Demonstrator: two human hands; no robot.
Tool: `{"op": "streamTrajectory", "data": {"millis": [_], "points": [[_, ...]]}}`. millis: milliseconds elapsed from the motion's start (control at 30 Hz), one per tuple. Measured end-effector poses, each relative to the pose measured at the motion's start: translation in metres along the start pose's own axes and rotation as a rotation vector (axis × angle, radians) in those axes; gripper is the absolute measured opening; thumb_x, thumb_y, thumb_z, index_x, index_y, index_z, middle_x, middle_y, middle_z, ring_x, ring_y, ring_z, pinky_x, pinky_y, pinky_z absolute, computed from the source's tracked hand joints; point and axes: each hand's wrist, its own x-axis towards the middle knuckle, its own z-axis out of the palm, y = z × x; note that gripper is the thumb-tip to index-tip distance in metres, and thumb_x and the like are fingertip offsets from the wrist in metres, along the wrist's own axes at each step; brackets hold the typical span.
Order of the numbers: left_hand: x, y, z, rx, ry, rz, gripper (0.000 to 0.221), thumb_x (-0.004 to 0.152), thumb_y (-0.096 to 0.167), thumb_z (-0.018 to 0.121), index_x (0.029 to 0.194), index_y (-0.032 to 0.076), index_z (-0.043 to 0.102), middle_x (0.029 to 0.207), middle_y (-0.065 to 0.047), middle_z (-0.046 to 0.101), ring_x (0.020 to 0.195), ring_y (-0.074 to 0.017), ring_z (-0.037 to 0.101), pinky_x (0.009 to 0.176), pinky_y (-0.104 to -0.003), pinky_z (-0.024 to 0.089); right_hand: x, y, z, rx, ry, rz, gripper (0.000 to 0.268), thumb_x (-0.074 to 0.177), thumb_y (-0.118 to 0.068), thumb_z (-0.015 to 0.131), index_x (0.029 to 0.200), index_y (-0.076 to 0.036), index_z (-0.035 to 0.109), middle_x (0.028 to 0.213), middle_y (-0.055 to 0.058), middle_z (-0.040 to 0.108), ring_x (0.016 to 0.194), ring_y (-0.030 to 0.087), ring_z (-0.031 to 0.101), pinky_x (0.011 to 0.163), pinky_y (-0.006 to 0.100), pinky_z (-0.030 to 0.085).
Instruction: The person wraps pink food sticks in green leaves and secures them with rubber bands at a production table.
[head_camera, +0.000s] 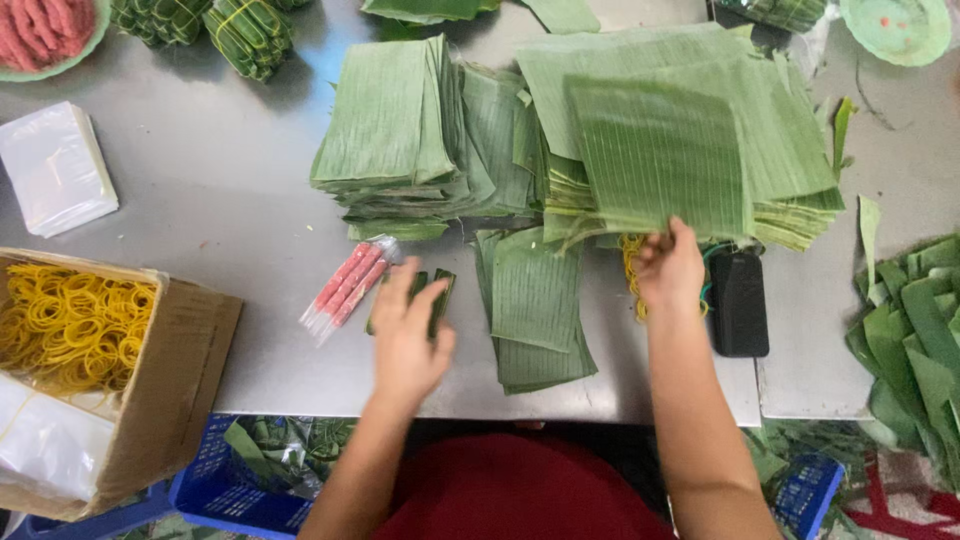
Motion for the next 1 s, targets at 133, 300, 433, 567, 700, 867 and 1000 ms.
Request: {"op": "streamTrajectory", "data": {"millis": [133,300,433,567,700,867,1000], "points": [[0.014,0.027,0.055,-0.843,-0.194,-0.106,0.032,0.098,0.015,0.066,0.13,0.008,0.069,0.129,-0.011,0.072,0.122,-0.0271,0.069,0.107,-0.038,0.052,-0.033,0.006,-0.003,-0.242,-0.009,-0.103,0.028,0.106,-0.036,0.06,0.093,-0.011,0.059,0.072,0.001,0.063,0.054,0.013,0.053,0.049,0.031,0.042],[0.053,0.044,0.14,-1.427,-0.424,-0.461,0.045,0.106,0.035,0.056,0.133,0.0,0.066,0.125,-0.014,0.071,0.114,-0.0254,0.068,0.101,-0.037,0.053,-0.041,-0.029,-0.001,-0.14,-0.009,-0.243,0.023,0.106,-0.026,0.066,0.09,-0.011,0.059,0.07,0.002,0.058,0.051,0.013,0.049,0.046,0.029,0.037],[0.069,0.05,0.15,-1.907,-0.606,-0.716,0.057,0.1,0.047,0.055,0.134,0.001,0.062,0.128,-0.016,0.07,0.117,-0.0255,0.068,0.103,-0.039,0.053,-0.072,-0.041,-0.028,0.125,-0.38,-0.075,0.019,0.109,-0.021,0.067,0.099,-0.005,0.064,0.073,0.004,0.062,0.055,0.014,0.055,0.045,0.03,0.04],[0.079,0.042,0.144,-1.812,-0.55,-0.82,0.052,0.094,0.034,0.067,0.133,0.001,0.062,0.128,-0.013,0.069,0.116,-0.0255,0.067,0.098,-0.041,0.054,-0.114,-0.012,-0.026,-0.616,-0.463,-0.213,0.018,0.099,-0.017,0.066,0.111,-0.004,0.063,0.082,0.006,0.068,0.061,0.016,0.062,0.051,0.031,0.048],[0.072,0.036,0.146,-1.687,-0.525,-0.823,0.043,0.096,0.021,0.07,0.132,0.0,0.062,0.128,-0.013,0.067,0.114,-0.0276,0.066,0.094,-0.044,0.056,-0.137,-0.016,-0.006,-0.196,-0.262,-0.139,0.03,0.099,-0.024,0.056,0.126,-0.013,0.06,0.097,0.003,0.072,0.066,0.013,0.065,0.046,0.028,0.044],[0.046,0.048,0.133,-2.003,-0.347,-0.789,0.02,0.102,0.02,0.066,0.113,0.004,0.064,0.087,-0.003,0.063,0.079,-0.019,0.062,0.074,-0.04,0.052,-0.145,-0.02,0.019,-0.647,-0.27,-0.698,0.037,0.109,-0.016,0.056,0.142,0.0,0.05,0.119,0.012,0.059,0.095,0.016,0.056,0.074,0.031,0.046],[0.06,0.038,0.08,-2.256,0.012,-0.188,0.028,0.103,0.032,0.063,0.105,0.004,0.058,0.072,0.004,0.042,0.066,-0.014,0.043,0.068,-0.035,0.039,-0.126,-0.038,0.043,-0.188,-0.184,-0.391,0.032,0.111,-0.021,0.06,0.137,-0.003,0.055,0.114,0.006,0.07,0.076,0.012,0.062,0.056,0.027,0.042]]}}
